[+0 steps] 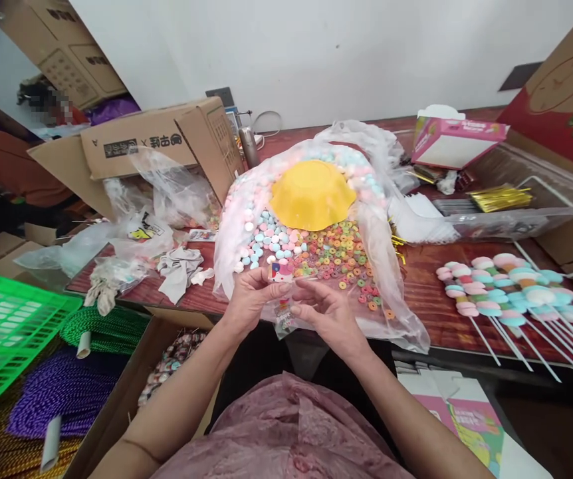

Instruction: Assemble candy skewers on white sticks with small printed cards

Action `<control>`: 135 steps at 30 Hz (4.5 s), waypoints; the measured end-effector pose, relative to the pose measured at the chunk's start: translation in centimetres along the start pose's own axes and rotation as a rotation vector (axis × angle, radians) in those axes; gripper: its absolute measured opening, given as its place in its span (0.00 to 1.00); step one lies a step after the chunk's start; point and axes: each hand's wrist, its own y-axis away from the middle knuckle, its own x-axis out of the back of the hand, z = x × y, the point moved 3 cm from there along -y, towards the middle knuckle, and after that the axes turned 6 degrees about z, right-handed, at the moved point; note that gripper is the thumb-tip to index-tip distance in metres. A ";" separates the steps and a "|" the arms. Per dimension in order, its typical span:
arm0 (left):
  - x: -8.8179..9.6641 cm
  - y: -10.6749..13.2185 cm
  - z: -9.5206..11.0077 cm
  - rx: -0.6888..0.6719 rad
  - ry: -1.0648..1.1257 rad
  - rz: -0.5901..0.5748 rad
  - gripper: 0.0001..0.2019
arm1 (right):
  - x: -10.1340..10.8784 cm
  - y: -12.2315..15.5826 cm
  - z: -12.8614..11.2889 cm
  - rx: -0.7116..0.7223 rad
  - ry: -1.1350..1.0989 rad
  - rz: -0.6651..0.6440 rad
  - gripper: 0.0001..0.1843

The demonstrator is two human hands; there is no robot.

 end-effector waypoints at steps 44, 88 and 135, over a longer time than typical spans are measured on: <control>1.7 2.4 -1.1 -0.207 0.132 0.059 0.12 | -2.1 2.8 3.3 -0.170 -0.347 0.057 0.29; 1.4 6.7 0.3 -0.691 -0.655 -0.140 0.06 | 0.1 4.0 -1.4 0.488 0.276 0.025 0.03; 3.4 5.0 -0.4 -0.759 -0.807 -0.124 0.06 | 2.1 5.0 -1.5 0.966 0.847 0.003 0.28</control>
